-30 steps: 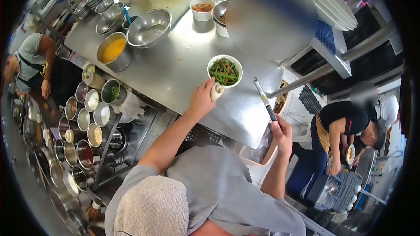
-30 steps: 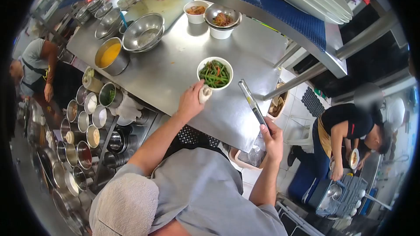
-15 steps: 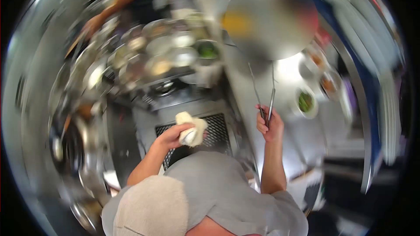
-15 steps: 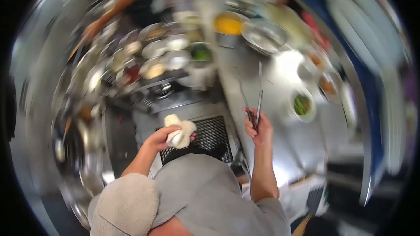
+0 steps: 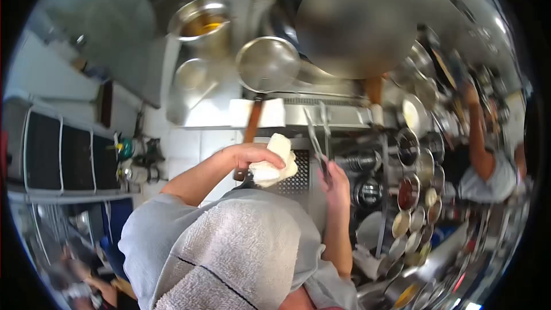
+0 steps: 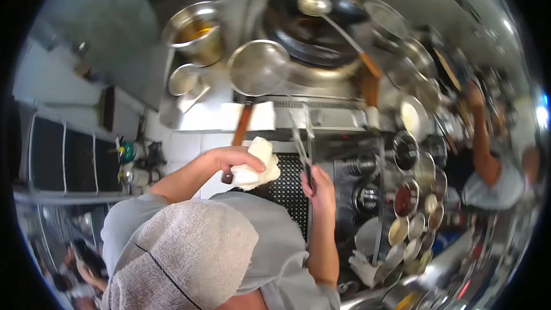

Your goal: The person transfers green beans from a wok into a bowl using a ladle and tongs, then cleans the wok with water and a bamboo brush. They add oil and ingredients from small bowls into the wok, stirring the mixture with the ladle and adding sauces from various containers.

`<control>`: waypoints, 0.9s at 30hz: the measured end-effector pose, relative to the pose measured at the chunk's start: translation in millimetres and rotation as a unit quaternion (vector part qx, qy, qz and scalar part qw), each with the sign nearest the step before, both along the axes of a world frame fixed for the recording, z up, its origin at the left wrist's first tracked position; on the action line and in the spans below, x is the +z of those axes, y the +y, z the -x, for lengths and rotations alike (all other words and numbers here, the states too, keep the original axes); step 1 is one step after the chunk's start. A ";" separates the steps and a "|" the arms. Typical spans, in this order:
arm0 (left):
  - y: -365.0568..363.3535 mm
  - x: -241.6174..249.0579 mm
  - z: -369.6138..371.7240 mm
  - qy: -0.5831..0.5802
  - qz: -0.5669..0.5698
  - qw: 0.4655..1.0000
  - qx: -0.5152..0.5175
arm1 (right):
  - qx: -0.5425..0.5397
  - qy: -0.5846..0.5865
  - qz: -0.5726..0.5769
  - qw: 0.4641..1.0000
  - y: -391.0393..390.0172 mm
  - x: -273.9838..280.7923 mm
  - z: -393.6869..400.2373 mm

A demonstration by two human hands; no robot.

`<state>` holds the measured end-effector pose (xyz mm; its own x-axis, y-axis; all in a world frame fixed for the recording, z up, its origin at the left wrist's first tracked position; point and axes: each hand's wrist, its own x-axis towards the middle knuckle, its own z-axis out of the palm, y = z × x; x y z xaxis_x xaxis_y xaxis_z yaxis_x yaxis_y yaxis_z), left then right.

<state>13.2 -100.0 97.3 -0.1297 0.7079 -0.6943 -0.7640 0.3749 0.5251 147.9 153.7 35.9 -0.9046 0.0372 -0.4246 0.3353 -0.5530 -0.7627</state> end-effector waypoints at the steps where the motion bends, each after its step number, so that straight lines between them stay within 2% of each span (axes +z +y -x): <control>1: -24.0 -1.9 5.6 0.093 -0.042 0.995 -0.015 | 0.077 0.021 0.019 0.997 -20.2 1.1 46.1; 2: -61.4 -6.2 10.7 0.184 -0.080 0.979 -0.026 | 0.165 -0.032 0.022 0.985 -77.8 22.8 116.8; 3: -80.0 -9.8 10.2 0.277 -0.120 0.951 -0.061 | 0.192 -0.028 0.018 0.981 -110.4 26.0 147.1; 4: -96.2 -4.3 6.6 0.255 -0.081 0.962 -0.056 | 0.212 -0.007 0.045 0.976 -141.9 21.1 172.2; 5: -108.6 13.2 -1.9 0.249 -0.072 0.966 -0.019 | 0.202 -0.034 0.135 0.969 -173.2 19.6 193.4; 8: -148.8 10.5 -46.3 0.234 -0.051 0.943 0.231 | 0.240 -0.115 0.234 0.935 -253.5 10.9 248.6; 9: -163.5 -5.2 -64.2 0.220 -0.041 0.925 0.307 | 0.226 -0.142 0.282 0.921 -276.2 9.7 259.3; 10: -174.8 -22.6 -77.9 0.176 -0.086 0.913 0.359 | 0.189 -0.148 0.293 0.925 -298.9 6.9 266.8; 11: -173.1 -12.3 -88.6 0.128 -0.092 0.890 0.428 | 0.160 -0.180 0.305 0.921 -318.6 -1.6 277.6; 14: -177.4 -28.0 -107.7 0.112 -0.048 0.878 0.463 | 0.127 -0.208 0.289 0.926 -331.8 -10.0 289.2; 16: -167.4 -29.2 -111.7 0.110 0.002 0.865 0.490 | 0.146 -0.195 0.258 0.935 -313.8 5.3 281.7; 19: -156.0 -25.3 -98.3 0.121 -0.004 0.855 0.505 | 0.402 -0.091 0.124 0.903 -247.0 36.9 258.2; 20: -149.4 -14.1 -89.7 0.130 -0.007 0.853 0.506 | 0.456 0.039 0.002 0.889 -210.6 64.5 253.9; 21: -148.9 -20.9 -86.1 0.119 -0.017 0.851 0.511 | 0.498 0.161 -0.127 0.843 -172.7 86.8 252.6; 22: -143.5 -19.1 -79.3 0.128 0.000 0.851 0.509 | 0.381 0.361 -0.343 0.779 -138.3 76.1 262.0; 23: -136.4 -11.7 -71.8 0.137 0.019 0.848 0.512 | 0.232 0.522 -0.518 0.637 -97.2 88.1 282.6; 24: -129.3 -5.2 -61.0 0.163 0.033 0.858 0.487 | 0.160 0.509 -0.625 0.570 -47.8 95.3 306.1; 25: -122.8 2.3 -51.6 0.192 0.051 0.864 0.463 | 0.102 0.387 -0.680 0.615 -4.5 115.1 323.5; 26: -114.2 9.9 -42.6 0.220 0.071 0.868 0.440 | -0.012 0.424 -0.718 0.552 48.3 119.2 347.0; 27: -102.8 17.2 -34.1 0.233 0.060 0.864 0.442 | -0.005 0.351 -0.807 0.476 101.7 130.6 356.2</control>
<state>47.3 -202.8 114.5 -0.8685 0.1158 -0.4819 -0.4954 -0.1746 0.8509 -208.4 255.4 166.4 -0.7985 -0.1913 0.5707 -0.3112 0.9428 -0.1193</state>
